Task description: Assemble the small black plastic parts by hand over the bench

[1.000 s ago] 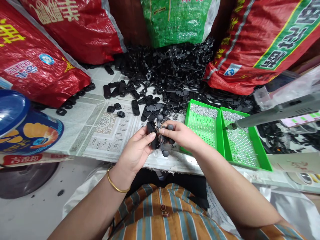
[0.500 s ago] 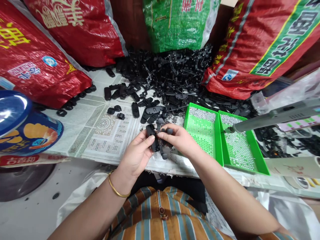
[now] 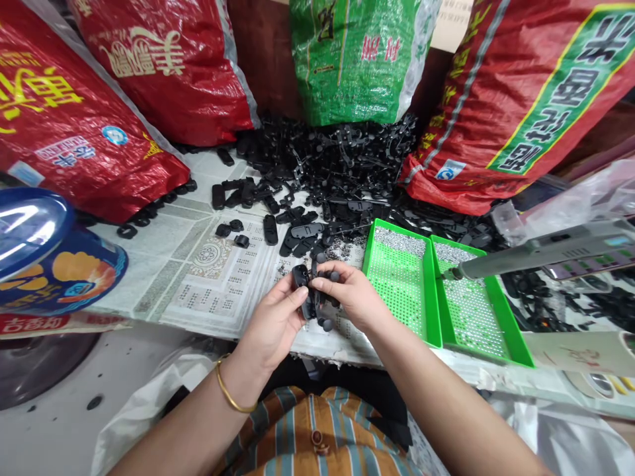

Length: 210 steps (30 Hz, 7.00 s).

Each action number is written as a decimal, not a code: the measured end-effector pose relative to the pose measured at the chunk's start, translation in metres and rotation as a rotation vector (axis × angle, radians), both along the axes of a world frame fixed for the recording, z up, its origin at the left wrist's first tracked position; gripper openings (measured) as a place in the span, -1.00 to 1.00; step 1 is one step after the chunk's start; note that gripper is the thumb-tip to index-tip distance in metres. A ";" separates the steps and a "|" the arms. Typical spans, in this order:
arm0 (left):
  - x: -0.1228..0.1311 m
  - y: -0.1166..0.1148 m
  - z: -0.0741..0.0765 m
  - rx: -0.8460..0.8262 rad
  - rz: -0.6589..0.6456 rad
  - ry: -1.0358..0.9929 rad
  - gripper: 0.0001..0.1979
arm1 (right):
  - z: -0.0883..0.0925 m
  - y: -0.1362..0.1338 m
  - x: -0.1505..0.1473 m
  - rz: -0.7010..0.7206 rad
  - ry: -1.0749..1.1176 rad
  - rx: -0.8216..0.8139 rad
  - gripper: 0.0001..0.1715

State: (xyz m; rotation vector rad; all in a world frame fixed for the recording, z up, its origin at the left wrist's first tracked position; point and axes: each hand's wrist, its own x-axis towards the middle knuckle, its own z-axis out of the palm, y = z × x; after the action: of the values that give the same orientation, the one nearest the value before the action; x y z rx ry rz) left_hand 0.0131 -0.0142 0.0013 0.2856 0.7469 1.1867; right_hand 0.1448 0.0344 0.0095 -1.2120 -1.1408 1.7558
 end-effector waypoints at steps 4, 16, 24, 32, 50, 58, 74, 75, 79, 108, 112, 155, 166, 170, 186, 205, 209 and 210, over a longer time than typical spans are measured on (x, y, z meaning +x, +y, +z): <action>0.000 0.000 0.001 -0.003 0.031 0.016 -0.68 | -0.003 -0.001 0.002 -0.018 0.000 0.019 -0.71; 0.003 0.000 -0.005 -0.028 0.043 0.087 -0.60 | -0.010 -0.006 0.001 -0.024 0.046 0.128 -0.75; 0.005 0.000 -0.008 -0.062 0.090 0.231 -0.60 | -0.014 -0.016 -0.005 -0.114 -0.010 0.098 -0.73; 0.007 0.003 -0.007 -0.100 0.147 0.339 -0.68 | -0.028 -0.023 -0.011 -0.228 -0.056 0.084 -0.76; 0.008 0.003 -0.023 -0.074 0.207 0.576 -0.71 | -0.021 -0.021 -0.008 -0.049 -0.516 0.324 -0.85; 0.006 -0.001 -0.013 -0.120 0.136 0.463 -0.65 | -0.019 -0.018 -0.006 -0.007 -0.661 0.456 -0.89; -0.006 0.004 -0.016 -0.161 0.285 0.360 -0.73 | -0.018 -0.019 -0.007 -0.076 -0.102 0.103 -0.69; -0.006 0.005 -0.016 -0.145 0.298 0.388 -0.73 | -0.016 -0.020 -0.007 -0.088 -0.082 0.097 -0.69; -0.009 0.005 -0.015 -0.100 0.336 0.488 -0.71 | -0.011 -0.023 -0.009 -0.145 -0.048 0.075 -0.71; -0.004 -0.017 -0.013 -0.102 0.188 0.409 -0.70 | -0.013 -0.020 -0.019 -0.141 0.110 -0.042 -0.68; -0.011 -0.013 -0.008 -0.031 0.070 0.484 -0.71 | -0.014 -0.022 -0.017 -0.106 0.202 -0.150 -0.70; -0.019 -0.016 -0.010 -0.063 -0.061 0.152 -0.72 | -0.006 -0.023 -0.017 0.118 0.227 -0.213 -0.66; -0.017 -0.017 -0.018 -0.007 -0.001 0.127 -0.73 | -0.006 -0.024 -0.016 0.067 0.214 -0.275 -0.65; -0.016 -0.018 -0.019 -0.019 0.017 0.146 -0.71 | -0.007 -0.022 -0.016 0.062 0.207 -0.259 -0.64; -0.013 -0.018 -0.013 -0.055 0.056 0.320 -0.63 | -0.003 -0.015 -0.014 0.154 -0.072 -0.187 -0.78; -0.017 -0.003 -0.001 -0.091 0.053 0.230 -0.68 | 0.005 -0.001 -0.013 0.197 -0.419 0.101 -0.70; -0.015 -0.001 0.001 -0.083 0.050 0.241 -0.69 | 0.010 0.001 -0.010 0.209 -0.428 0.117 -0.70; -0.014 -0.001 0.001 -0.078 0.043 0.237 -0.70 | 0.012 0.002 -0.010 0.208 -0.425 0.113 -0.70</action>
State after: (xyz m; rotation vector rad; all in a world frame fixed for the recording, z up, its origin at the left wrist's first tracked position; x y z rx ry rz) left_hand -0.0012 -0.0149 0.0024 0.3505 1.0086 1.1729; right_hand 0.1352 0.0368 0.0212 -1.4830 -1.6399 1.5938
